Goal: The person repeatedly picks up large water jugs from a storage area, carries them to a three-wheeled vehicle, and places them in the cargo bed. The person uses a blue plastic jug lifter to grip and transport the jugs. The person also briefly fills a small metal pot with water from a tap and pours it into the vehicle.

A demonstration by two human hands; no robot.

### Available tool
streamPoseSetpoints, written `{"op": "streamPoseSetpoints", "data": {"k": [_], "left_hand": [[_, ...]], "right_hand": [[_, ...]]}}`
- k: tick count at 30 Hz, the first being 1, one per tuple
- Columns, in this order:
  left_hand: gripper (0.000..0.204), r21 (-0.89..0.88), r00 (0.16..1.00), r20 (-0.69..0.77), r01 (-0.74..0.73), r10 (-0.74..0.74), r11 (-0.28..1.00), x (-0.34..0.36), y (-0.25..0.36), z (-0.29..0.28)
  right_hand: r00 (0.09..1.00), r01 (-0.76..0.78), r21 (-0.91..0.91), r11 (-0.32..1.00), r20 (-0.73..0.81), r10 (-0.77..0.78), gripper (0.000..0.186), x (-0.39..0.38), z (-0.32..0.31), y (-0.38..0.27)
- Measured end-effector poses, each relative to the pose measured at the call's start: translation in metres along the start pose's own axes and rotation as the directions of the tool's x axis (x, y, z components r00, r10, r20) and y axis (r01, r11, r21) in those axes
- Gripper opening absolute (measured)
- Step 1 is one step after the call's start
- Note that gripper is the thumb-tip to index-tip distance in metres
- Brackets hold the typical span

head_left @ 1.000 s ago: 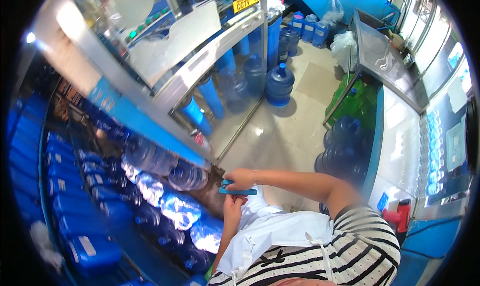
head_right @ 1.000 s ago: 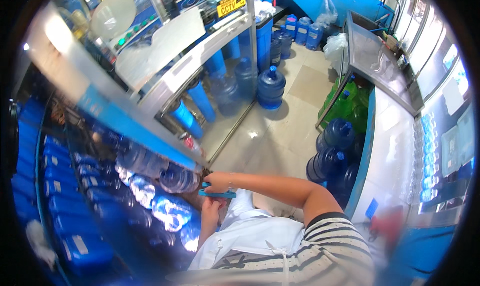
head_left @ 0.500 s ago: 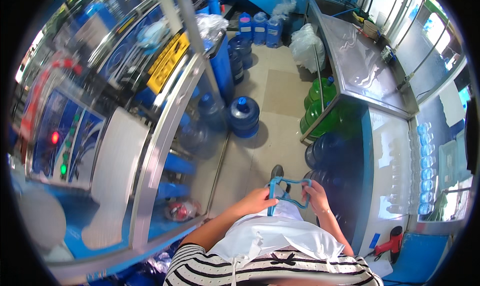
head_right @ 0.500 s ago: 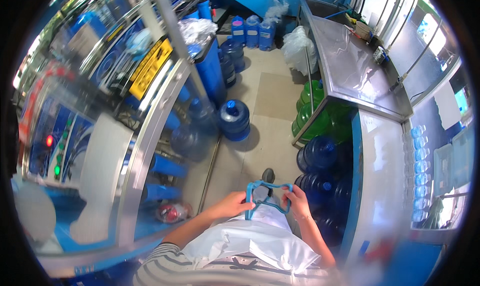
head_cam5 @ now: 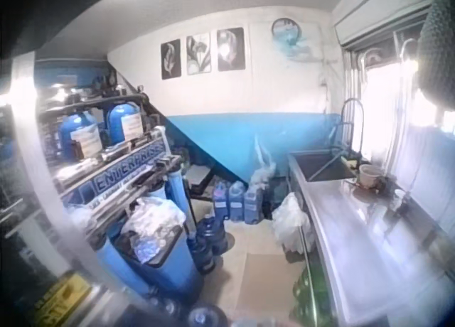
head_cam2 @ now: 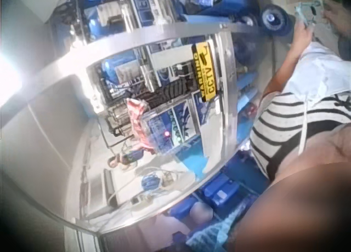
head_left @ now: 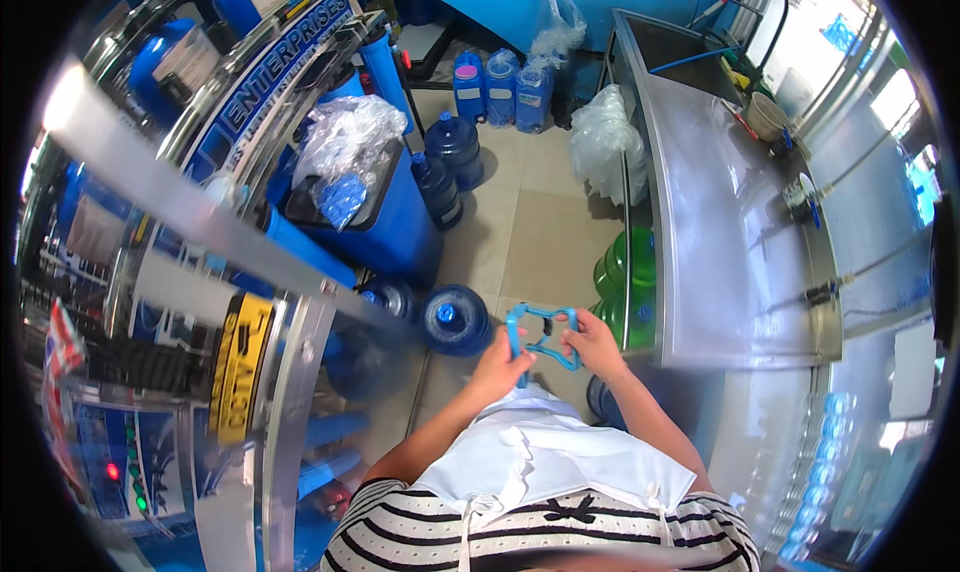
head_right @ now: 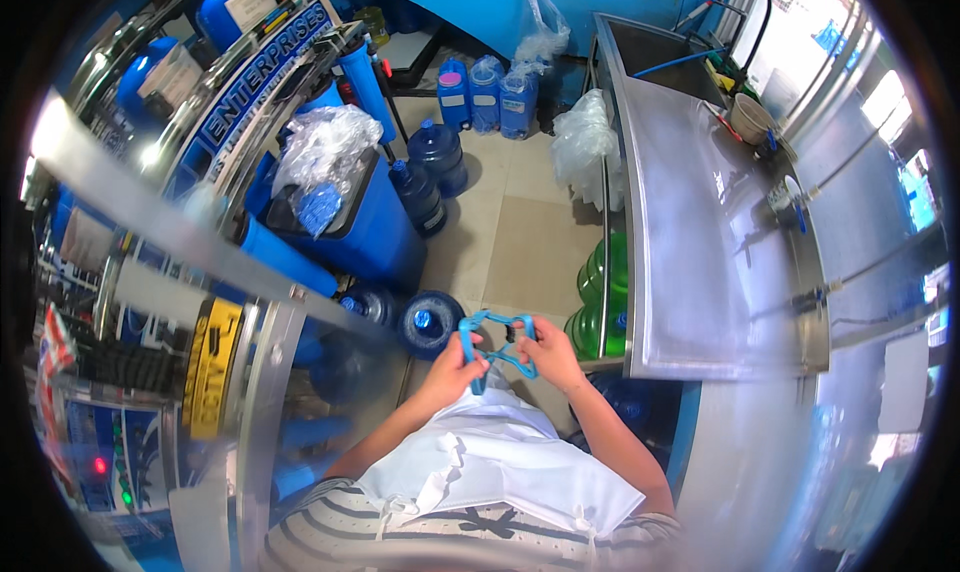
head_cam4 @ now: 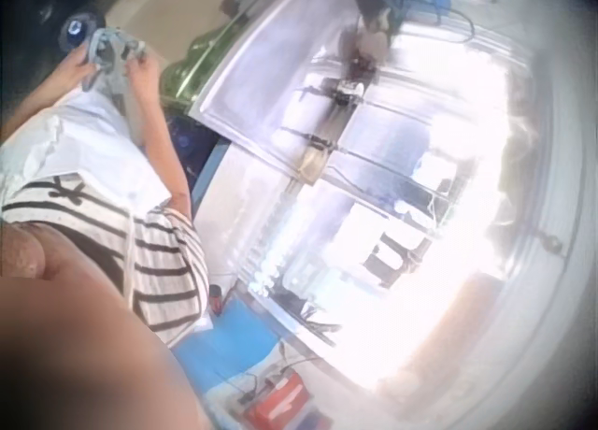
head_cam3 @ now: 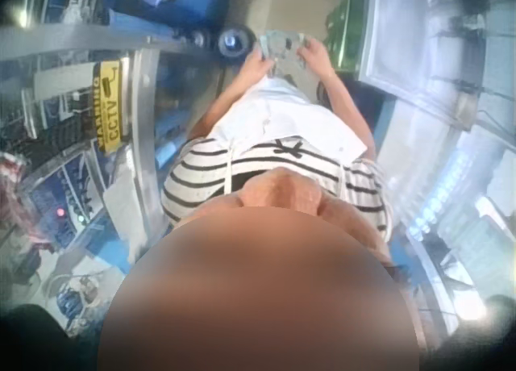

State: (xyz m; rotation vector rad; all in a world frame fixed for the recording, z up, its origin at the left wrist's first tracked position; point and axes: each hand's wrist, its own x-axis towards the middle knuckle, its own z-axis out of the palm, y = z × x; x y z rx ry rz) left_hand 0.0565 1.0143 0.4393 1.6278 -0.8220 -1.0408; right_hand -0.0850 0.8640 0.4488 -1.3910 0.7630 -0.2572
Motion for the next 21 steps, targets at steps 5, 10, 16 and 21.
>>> {"op": "streamPoseSetpoints", "data": {"k": [5, 10, 16, 21], "left_hand": [[0.040, -0.180, 0.991, -0.126, 0.030, -0.053, 0.983, 0.134, -0.011, -0.044], [0.034, -0.069, 0.988, 0.074, 0.143, -0.138, 0.987, 0.287, 0.028, -0.069], [0.034, 0.279, 0.970, 0.240, -0.037, -0.033, 0.960, 0.418, 0.082, -0.064], [0.040, 0.349, 0.976, 0.213, -0.110, 0.035, 0.930, 0.466, 0.090, -0.048]], "right_hand": [[0.992, 0.015, -0.037, 0.999, 0.128, -0.010, 0.029, 0.152, -0.027, -0.007], [0.999, -0.017, -0.322, 0.947, 0.021, 0.025, 0.029, 0.269, -0.072, -0.024], [0.970, -0.037, 0.036, 0.999, -0.239, 0.045, 0.024, 0.328, -0.119, -0.048], [0.944, -0.055, 0.108, 0.993, -0.318, 0.087, 0.021, 0.348, -0.158, -0.056]]}}
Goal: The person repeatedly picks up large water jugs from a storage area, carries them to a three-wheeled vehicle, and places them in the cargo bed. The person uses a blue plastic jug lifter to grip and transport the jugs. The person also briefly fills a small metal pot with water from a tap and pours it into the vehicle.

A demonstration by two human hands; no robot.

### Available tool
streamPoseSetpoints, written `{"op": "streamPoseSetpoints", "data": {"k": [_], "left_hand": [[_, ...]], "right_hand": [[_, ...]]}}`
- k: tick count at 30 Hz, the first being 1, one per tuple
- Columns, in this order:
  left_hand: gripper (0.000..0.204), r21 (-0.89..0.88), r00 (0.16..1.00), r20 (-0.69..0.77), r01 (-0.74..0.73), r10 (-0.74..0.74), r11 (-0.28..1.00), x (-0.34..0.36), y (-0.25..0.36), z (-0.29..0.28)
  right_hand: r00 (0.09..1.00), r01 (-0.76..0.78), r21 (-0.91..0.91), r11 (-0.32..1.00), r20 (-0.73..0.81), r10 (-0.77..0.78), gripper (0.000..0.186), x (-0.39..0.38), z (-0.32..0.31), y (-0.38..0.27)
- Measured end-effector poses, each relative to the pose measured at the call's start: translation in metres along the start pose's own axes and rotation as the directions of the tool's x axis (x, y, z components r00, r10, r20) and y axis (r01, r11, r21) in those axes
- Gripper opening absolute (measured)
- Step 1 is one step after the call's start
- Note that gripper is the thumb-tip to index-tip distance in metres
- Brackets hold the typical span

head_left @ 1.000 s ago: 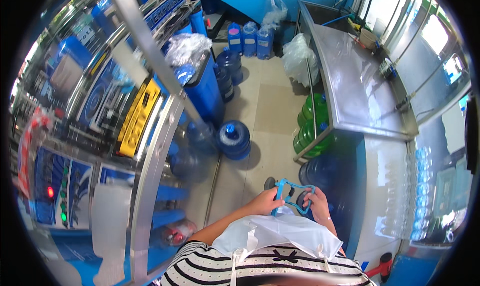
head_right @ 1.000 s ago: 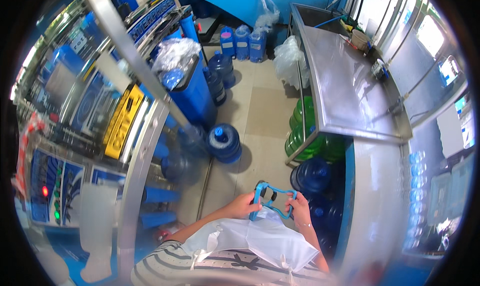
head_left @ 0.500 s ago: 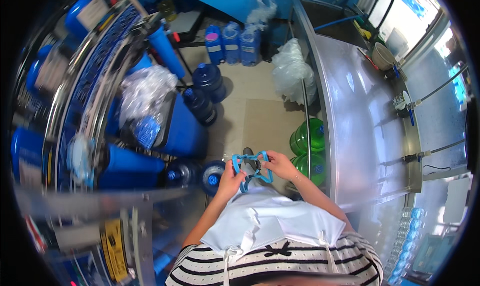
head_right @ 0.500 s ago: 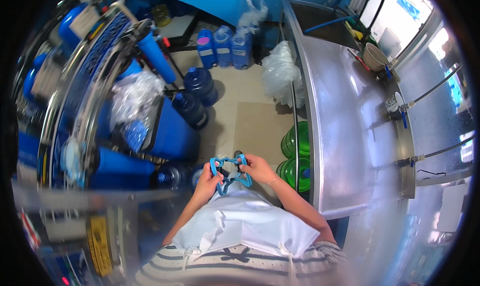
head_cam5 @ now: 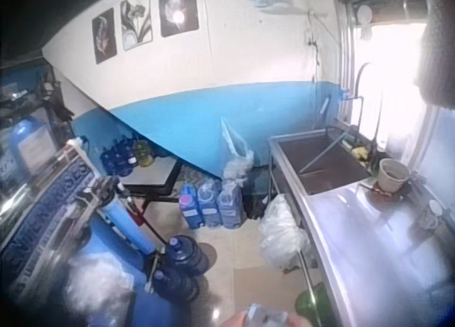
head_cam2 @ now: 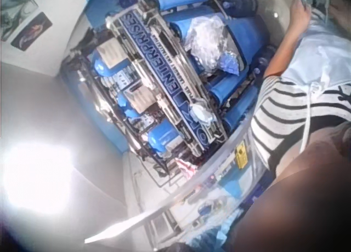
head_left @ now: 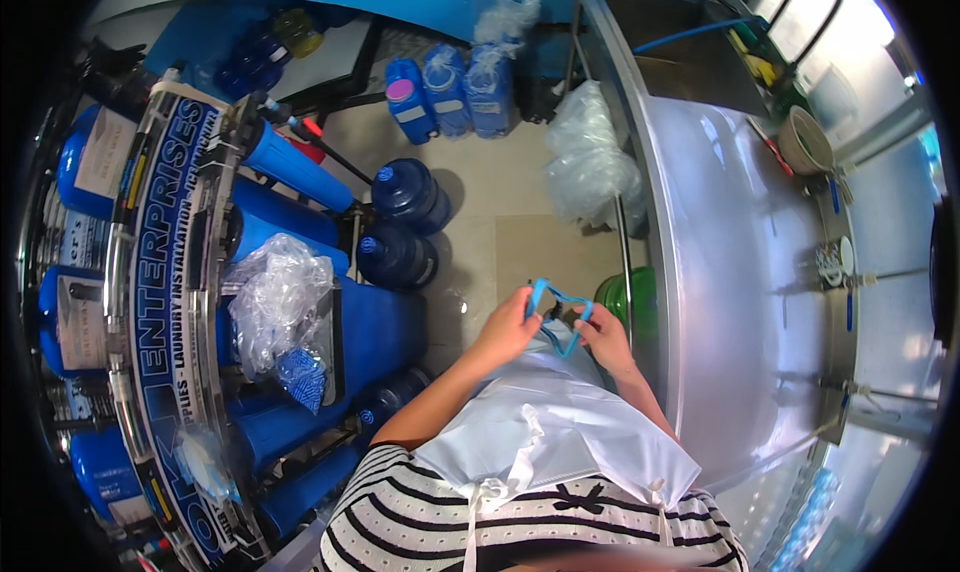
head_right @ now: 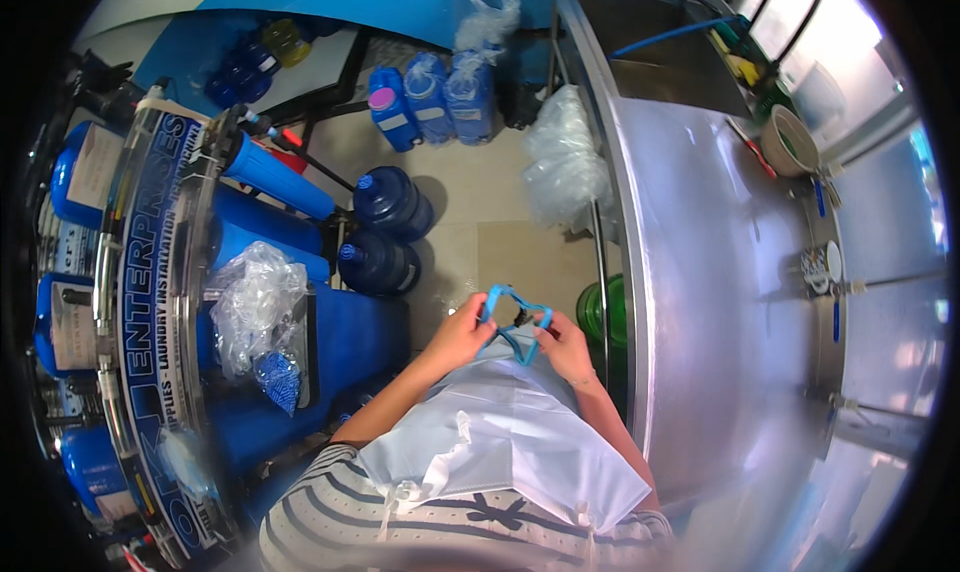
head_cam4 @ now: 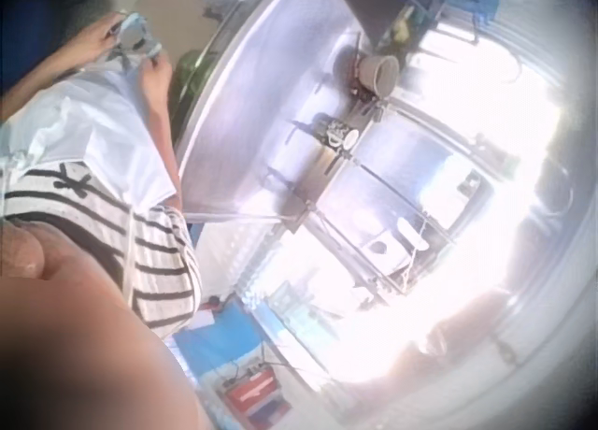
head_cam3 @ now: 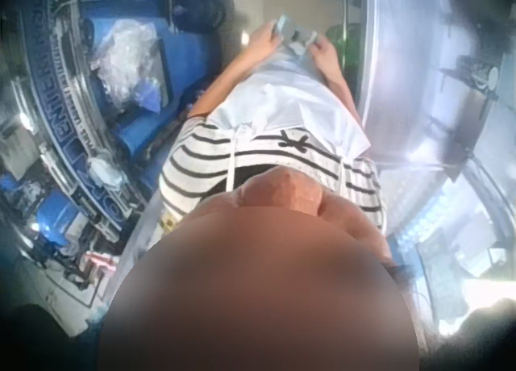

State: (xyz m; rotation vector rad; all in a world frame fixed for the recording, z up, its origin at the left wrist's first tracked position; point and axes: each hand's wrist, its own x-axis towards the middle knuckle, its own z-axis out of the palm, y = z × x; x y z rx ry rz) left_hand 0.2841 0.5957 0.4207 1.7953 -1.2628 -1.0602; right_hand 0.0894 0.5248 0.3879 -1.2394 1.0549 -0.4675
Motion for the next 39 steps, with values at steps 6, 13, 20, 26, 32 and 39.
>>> {"op": "streamPoseSetpoints", "data": {"k": [6, 13, 20, 26, 32, 39], "left_hand": [[0.048, -0.029, 0.988, 0.156, -0.006, 0.011, 1.000, 0.028, 0.016, 0.006], [0.054, 0.014, 0.988, 0.149, -0.031, 0.028, 0.999, 0.054, 0.014, -0.004], [0.059, 0.099, 0.975, 0.220, -0.065, 0.042, 0.993, 0.078, -0.016, -0.036], [0.062, 0.101, 0.966, 0.227, -0.146, 0.120, 0.984, 0.107, -0.054, -0.115], [0.044, 0.232, 0.964, 0.254, -0.140, 0.079, 0.963, 0.149, -0.078, -0.197], [0.029, 0.037, 0.912, 0.394, -0.139, 0.114, 0.990, 0.182, -0.100, -0.180]], "right_hand": [[0.991, -0.080, -0.099, 0.992, 0.101, 0.089, 0.023, 0.032, -0.029, -0.015], [0.988, -0.039, -0.096, 0.995, 0.146, 0.053, 0.022, 0.064, -0.021, -0.022], [0.986, -0.132, -0.112, 0.985, 0.089, 0.142, 0.020, 0.091, 0.007, -0.025], [0.989, -0.109, -0.131, 0.985, 0.089, 0.121, 0.021, 0.141, 0.075, -0.040], [0.985, 0.031, -0.422, 0.906, 0.166, 0.044, 0.020, 0.172, 0.138, -0.076], [0.965, -0.255, 0.078, 0.964, 0.088, 0.248, 0.026, 0.144, 0.135, -0.063]]}}
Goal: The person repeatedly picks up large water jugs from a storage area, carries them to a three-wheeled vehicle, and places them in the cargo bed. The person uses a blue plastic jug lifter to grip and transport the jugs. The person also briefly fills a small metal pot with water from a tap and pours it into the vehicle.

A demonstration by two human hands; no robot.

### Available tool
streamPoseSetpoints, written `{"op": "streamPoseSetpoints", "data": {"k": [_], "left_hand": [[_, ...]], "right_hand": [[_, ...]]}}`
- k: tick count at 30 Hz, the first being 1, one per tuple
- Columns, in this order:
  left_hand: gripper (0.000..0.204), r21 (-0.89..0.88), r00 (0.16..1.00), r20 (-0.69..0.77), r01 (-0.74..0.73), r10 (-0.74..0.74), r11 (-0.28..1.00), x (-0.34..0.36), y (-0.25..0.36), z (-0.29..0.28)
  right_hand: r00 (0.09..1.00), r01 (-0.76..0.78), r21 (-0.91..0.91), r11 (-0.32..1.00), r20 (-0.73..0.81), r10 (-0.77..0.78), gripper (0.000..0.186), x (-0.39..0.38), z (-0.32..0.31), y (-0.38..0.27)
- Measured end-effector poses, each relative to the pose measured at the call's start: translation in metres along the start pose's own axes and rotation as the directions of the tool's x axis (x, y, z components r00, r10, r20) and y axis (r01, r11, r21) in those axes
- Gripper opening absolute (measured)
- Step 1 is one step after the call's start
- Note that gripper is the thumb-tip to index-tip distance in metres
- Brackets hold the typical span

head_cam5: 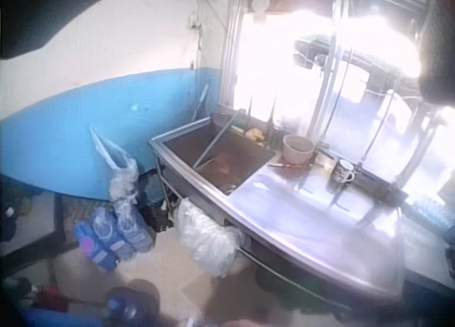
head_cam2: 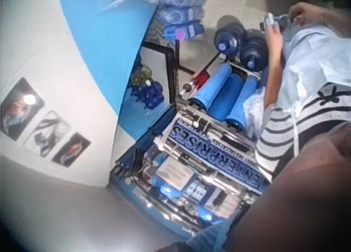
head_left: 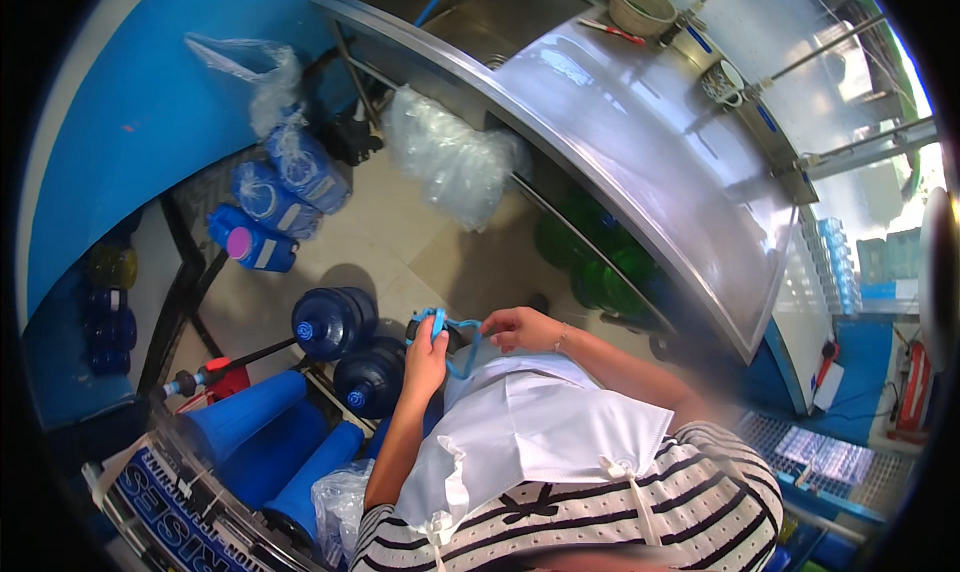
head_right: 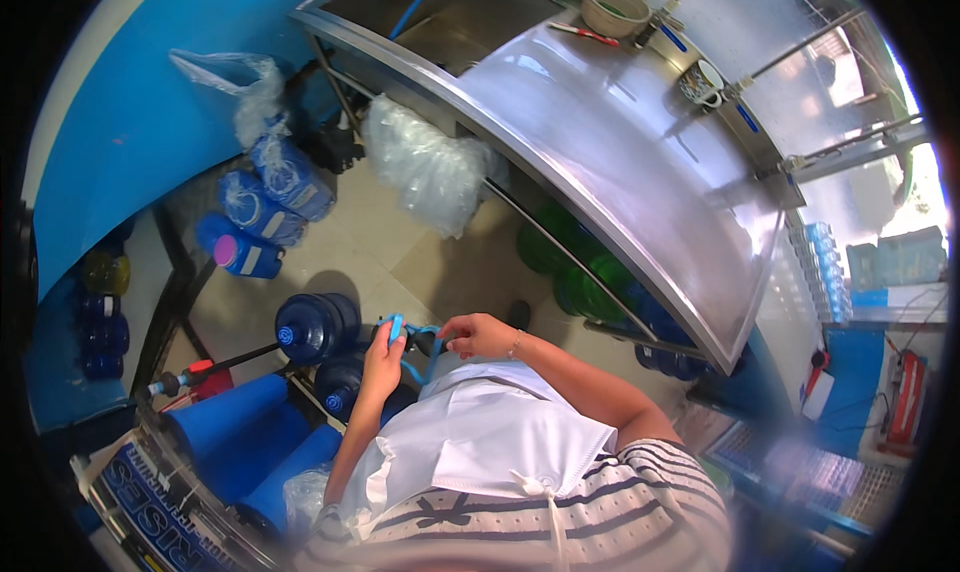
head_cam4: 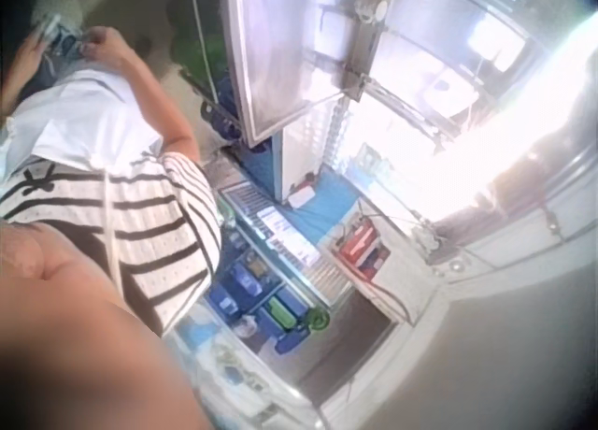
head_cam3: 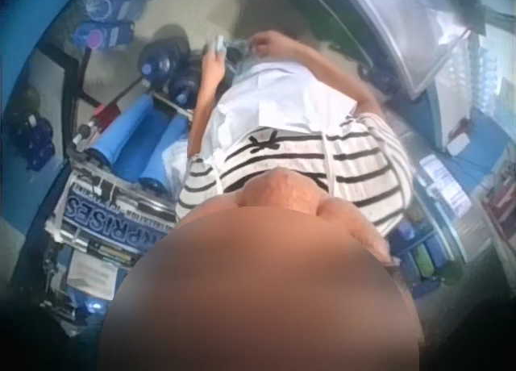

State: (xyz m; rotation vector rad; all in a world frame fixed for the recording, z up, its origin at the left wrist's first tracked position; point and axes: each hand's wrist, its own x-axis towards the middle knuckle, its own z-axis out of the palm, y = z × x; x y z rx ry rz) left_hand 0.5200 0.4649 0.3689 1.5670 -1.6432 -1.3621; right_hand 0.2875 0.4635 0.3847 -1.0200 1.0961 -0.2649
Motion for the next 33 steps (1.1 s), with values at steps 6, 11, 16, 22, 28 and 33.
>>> {"op": "streamPoseSetpoints", "data": {"k": [6, 11, 16, 22, 28, 33], "left_hand": [[0.040, -0.280, 0.879, 0.386, 0.399, -0.278, 0.873, 0.024, -0.026, 0.086], [0.037, -0.119, 0.949, 0.256, 0.222, -0.186, 0.968, -0.003, -0.041, 0.168], [0.017, -0.485, 0.914, 0.125, 0.395, -0.385, 0.781, -0.007, -0.077, 0.207], [0.014, -0.795, 0.790, 0.211, 0.482, -0.576, 0.370, 0.012, -0.101, 0.233], [0.018, -0.904, 0.771, 0.293, 0.417, -0.566, 0.099, 0.042, -0.167, 0.224], [0.014, -0.915, 0.708, 0.170, 0.372, -0.686, 0.158, 0.052, -0.203, 0.213]], "right_hand": [[0.989, -0.055, 0.272, 0.961, -0.117, 0.089, 0.039, -0.022, -0.011, 0.055], [0.990, -0.046, 0.351, 0.935, -0.107, 0.089, 0.033, -0.020, -0.031, 0.119], [0.928, -0.288, 0.330, 0.899, -0.133, 0.347, 0.034, 0.015, -0.098, 0.226], [0.908, -0.222, 0.325, 0.919, -0.273, 0.317, 0.038, 0.090, -0.146, 0.363], [0.866, -0.326, 0.789, 0.520, 0.028, 0.499, 0.035, 0.122, -0.139, 0.408], [0.846, -0.124, 0.589, 0.799, -0.359, 0.396, 0.025, 0.132, -0.104, 0.381]]}}
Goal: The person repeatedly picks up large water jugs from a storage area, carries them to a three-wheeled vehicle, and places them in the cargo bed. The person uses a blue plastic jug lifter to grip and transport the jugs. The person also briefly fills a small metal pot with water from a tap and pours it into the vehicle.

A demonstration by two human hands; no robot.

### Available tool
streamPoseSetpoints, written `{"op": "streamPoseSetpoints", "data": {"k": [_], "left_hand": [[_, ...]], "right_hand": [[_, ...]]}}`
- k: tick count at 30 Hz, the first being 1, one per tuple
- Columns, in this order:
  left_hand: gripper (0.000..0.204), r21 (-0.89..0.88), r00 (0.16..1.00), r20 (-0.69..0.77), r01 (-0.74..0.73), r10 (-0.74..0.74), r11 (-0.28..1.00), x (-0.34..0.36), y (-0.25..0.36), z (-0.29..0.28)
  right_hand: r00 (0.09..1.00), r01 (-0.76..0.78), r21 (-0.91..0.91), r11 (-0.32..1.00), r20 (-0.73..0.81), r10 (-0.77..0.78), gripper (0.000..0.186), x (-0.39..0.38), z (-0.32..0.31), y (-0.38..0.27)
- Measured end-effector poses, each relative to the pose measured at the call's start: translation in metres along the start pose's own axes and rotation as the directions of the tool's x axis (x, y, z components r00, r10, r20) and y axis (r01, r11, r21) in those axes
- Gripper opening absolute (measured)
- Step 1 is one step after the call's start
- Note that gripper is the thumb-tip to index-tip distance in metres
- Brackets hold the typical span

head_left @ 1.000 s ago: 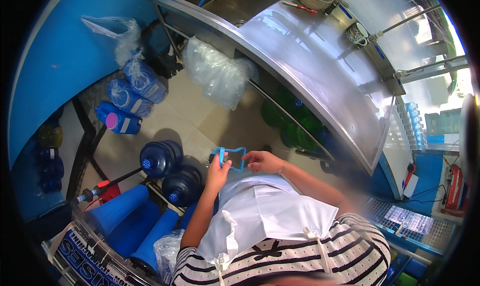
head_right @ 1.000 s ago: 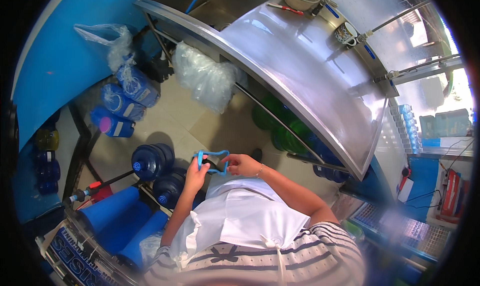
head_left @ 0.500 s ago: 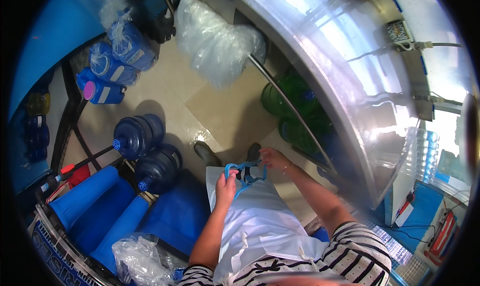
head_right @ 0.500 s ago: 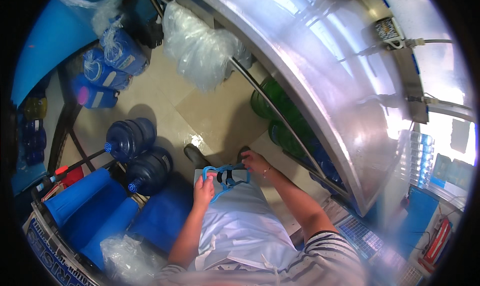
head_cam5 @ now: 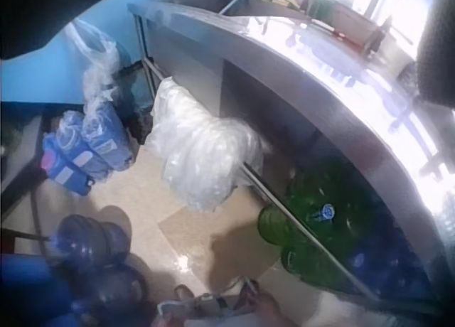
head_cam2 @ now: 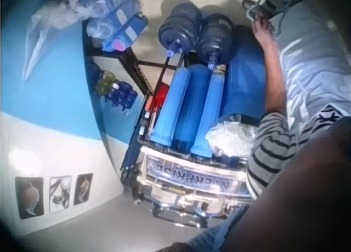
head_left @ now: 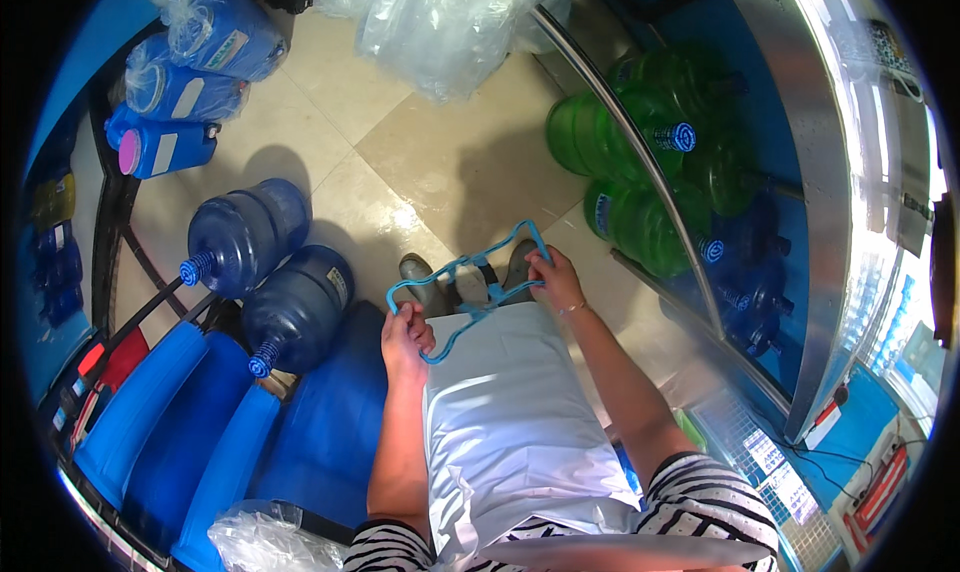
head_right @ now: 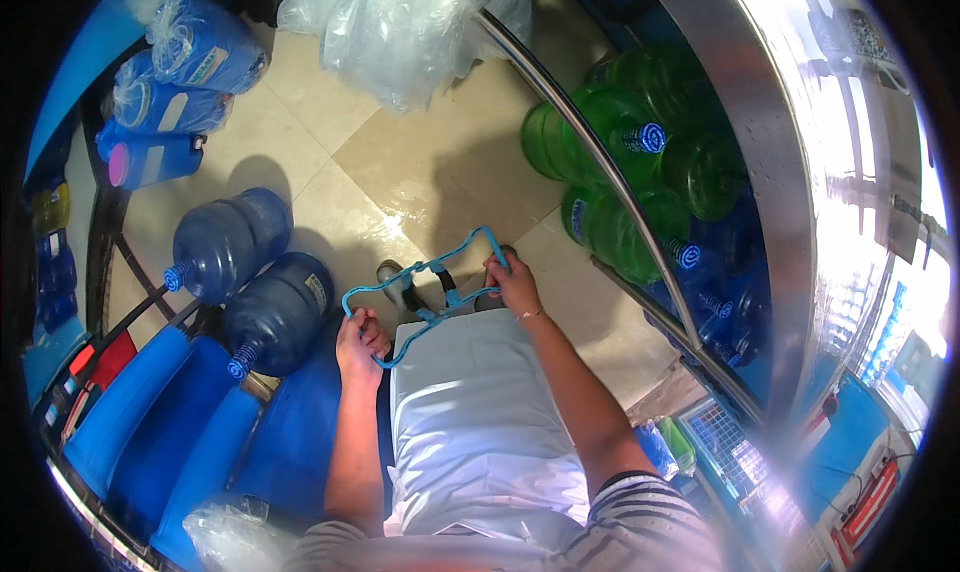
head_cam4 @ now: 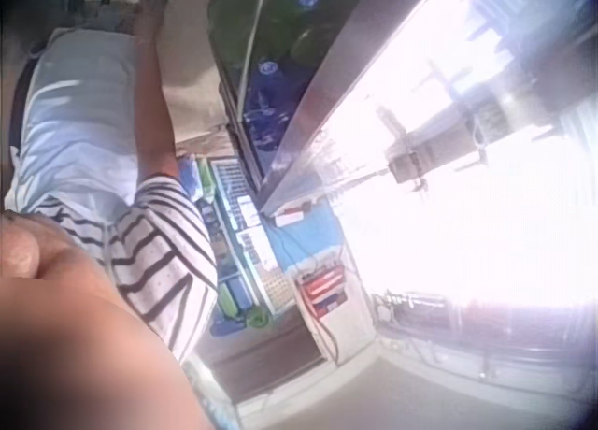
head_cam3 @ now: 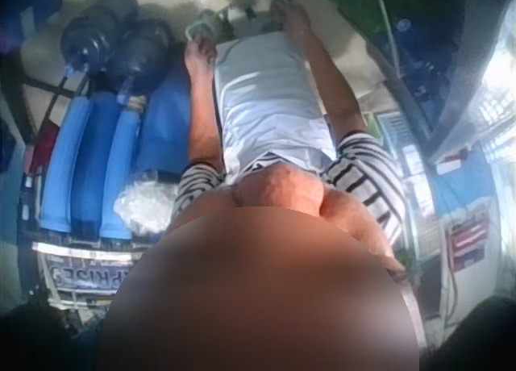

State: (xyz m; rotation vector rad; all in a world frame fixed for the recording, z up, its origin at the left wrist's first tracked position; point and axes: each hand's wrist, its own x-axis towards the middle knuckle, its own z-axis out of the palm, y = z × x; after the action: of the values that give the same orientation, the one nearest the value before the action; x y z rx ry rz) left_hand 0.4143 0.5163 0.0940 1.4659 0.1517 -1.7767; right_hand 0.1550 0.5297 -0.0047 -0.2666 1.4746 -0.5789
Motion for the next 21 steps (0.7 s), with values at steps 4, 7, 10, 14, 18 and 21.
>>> {"op": "streamPoseSetpoints", "data": {"k": [4, 7, 10, 14, 18, 21], "left_hand": [[0.018, 0.013, 0.998, -0.056, 0.015, -0.014, 1.000, 0.003, -0.026, 0.018], [0.025, 0.270, 0.997, -0.015, -0.073, 0.080, 0.960, 0.017, -0.043, 0.027], [0.015, 0.340, 0.999, 0.034, -0.008, -0.004, 0.940, 0.028, -0.053, 0.019], [0.014, 0.416, 0.996, 0.061, 0.038, -0.070, 0.909, 0.037, -0.078, 0.002], [0.013, 0.415, 0.997, -0.039, 0.080, -0.071, 0.906, 0.048, -0.099, -0.019], [0.013, 0.474, 0.993, -0.087, 0.112, -0.080, 0.873, 0.057, -0.109, -0.037]], "right_hand": [[0.733, 0.575, -0.635, 0.515, 0.120, -0.670, 0.022, -0.035, 0.056, -0.010], [0.695, 0.719, -0.526, 0.455, 0.523, -0.494, 0.023, -0.052, 0.070, -0.017], [0.757, 0.647, -0.473, 0.598, 0.489, -0.432, 0.019, -0.023, 0.045, -0.029], [0.806, 0.216, -0.657, 0.722, -0.298, -0.512, 0.035, 0.063, -0.037, -0.060], [0.029, 0.160, -0.731, 0.663, -0.668, -0.744, 0.084, 0.107, -0.133, -0.109], [-0.358, 0.052, -0.719, 0.693, -0.662, -0.659, 0.085, 0.129, -0.180, -0.154]]}}
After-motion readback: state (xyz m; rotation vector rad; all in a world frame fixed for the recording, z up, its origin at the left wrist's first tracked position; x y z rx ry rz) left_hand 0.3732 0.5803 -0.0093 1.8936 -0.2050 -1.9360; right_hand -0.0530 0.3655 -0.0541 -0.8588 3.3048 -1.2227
